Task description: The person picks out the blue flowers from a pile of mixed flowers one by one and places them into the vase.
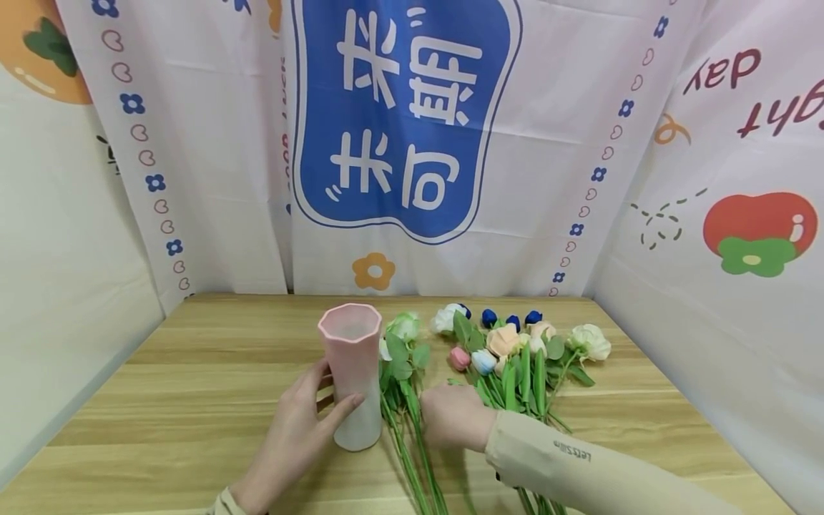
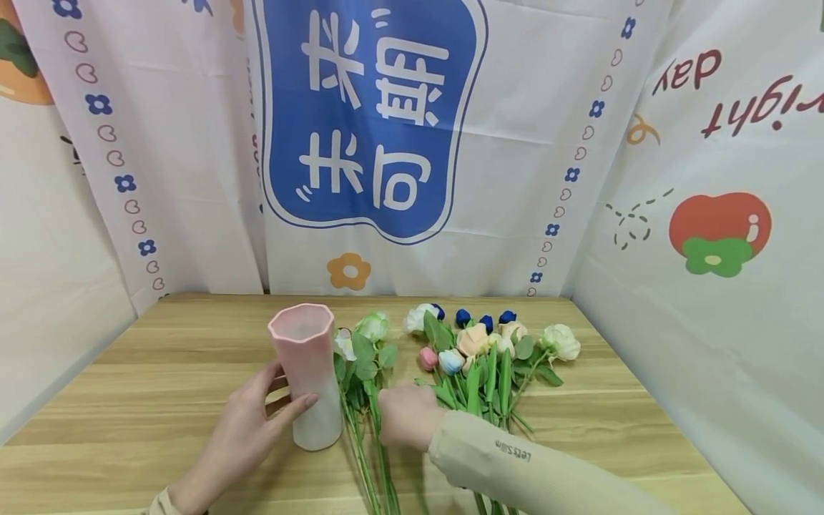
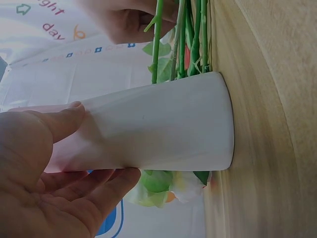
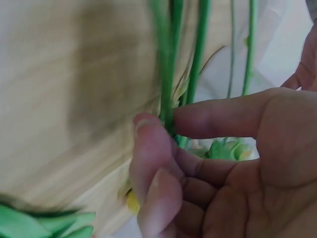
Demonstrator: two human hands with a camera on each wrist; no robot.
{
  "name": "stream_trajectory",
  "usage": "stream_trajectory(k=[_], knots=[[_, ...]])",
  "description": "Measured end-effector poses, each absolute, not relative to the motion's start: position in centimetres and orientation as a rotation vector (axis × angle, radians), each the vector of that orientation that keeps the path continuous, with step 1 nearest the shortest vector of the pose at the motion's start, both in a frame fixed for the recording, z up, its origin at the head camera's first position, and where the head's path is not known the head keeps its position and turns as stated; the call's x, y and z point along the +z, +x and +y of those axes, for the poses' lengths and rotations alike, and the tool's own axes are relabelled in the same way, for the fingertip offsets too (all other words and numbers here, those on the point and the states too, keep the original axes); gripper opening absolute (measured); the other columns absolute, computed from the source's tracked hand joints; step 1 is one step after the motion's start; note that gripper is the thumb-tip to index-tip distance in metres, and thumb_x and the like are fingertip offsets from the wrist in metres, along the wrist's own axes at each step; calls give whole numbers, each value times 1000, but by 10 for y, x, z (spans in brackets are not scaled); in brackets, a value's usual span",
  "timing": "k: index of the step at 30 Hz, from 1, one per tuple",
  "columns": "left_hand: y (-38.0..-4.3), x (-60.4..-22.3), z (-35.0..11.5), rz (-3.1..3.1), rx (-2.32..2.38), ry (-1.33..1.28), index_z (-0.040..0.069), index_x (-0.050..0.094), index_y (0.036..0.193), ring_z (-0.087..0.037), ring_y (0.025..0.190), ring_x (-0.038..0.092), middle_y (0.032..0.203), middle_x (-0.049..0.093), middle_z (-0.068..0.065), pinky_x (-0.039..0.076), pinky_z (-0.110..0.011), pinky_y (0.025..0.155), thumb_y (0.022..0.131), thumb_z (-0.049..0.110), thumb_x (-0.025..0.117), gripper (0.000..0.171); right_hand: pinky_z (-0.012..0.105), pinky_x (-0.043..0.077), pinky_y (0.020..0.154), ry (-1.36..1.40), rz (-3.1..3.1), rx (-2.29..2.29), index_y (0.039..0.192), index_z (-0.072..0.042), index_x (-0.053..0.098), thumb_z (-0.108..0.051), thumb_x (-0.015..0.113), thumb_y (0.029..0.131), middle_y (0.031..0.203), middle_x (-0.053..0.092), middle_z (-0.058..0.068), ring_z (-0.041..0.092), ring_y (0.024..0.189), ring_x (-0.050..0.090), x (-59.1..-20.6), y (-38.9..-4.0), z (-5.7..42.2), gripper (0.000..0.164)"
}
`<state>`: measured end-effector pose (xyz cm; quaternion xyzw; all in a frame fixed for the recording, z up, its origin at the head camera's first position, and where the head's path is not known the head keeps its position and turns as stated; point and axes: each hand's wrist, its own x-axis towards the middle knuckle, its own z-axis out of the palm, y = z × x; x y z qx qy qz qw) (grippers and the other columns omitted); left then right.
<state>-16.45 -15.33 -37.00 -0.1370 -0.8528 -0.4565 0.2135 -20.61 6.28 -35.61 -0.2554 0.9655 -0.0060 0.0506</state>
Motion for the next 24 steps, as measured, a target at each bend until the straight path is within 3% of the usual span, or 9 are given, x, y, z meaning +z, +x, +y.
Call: stream_trajectory(k=[5, 13, 19, 21, 24], knots=[[-164, -369, -152, -2359, -1272, -381, 9, 44, 125, -21, 99, 55, 117, 51, -5, 52, -28, 76, 76, 26, 71, 58, 25, 11, 34, -862, 2875, -144, 49, -20, 29, -2, 50, 64, 51, 13, -6, 11, 44, 16, -355, -201, 62, 32], [-164, -370, -153, -2379, -1287, -362, 10, 43, 126, -19, 101, 54, 119, 50, -4, 52, -26, 77, 77, 26, 71, 59, 20, 10, 32, -894, 2815, -248, 46, -18, 32, -14, 57, 80, 44, 13, -9, 7, 38, 15, -350, -198, 67, 43], [-163, -371, -153, -2376, -1278, -363, 11, 43, 126, -19, 100, 54, 119, 50, -4, 52, -27, 76, 77, 28, 71, 59, 16, 17, 27, -810, 2841, -317, 45, -17, 37, -33, 60, 83, 39, 23, -10, 4, 33, 21, -344, -205, 77, 47], [-163, -371, -153, -2372, -1269, -369, 10, 43, 126, -20, 100, 54, 119, 50, -4, 52, -28, 76, 77, 28, 71, 59, 16, 21, 28, -778, 2869, -345, 48, -15, 41, -36, 60, 83, 44, 38, -7, 4, 33, 23, -337, -209, 84, 45], [-165, -369, -152, -2375, -1253, -367, 10, 44, 126, -19, 100, 54, 119, 50, -4, 52, -26, 76, 77, 28, 71, 59, 14, 24, 29, -756, 2920, -365, 57, -12, 45, -34, 60, 84, 50, 42, -3, 4, 35, 26, -322, -218, 97, 37]])
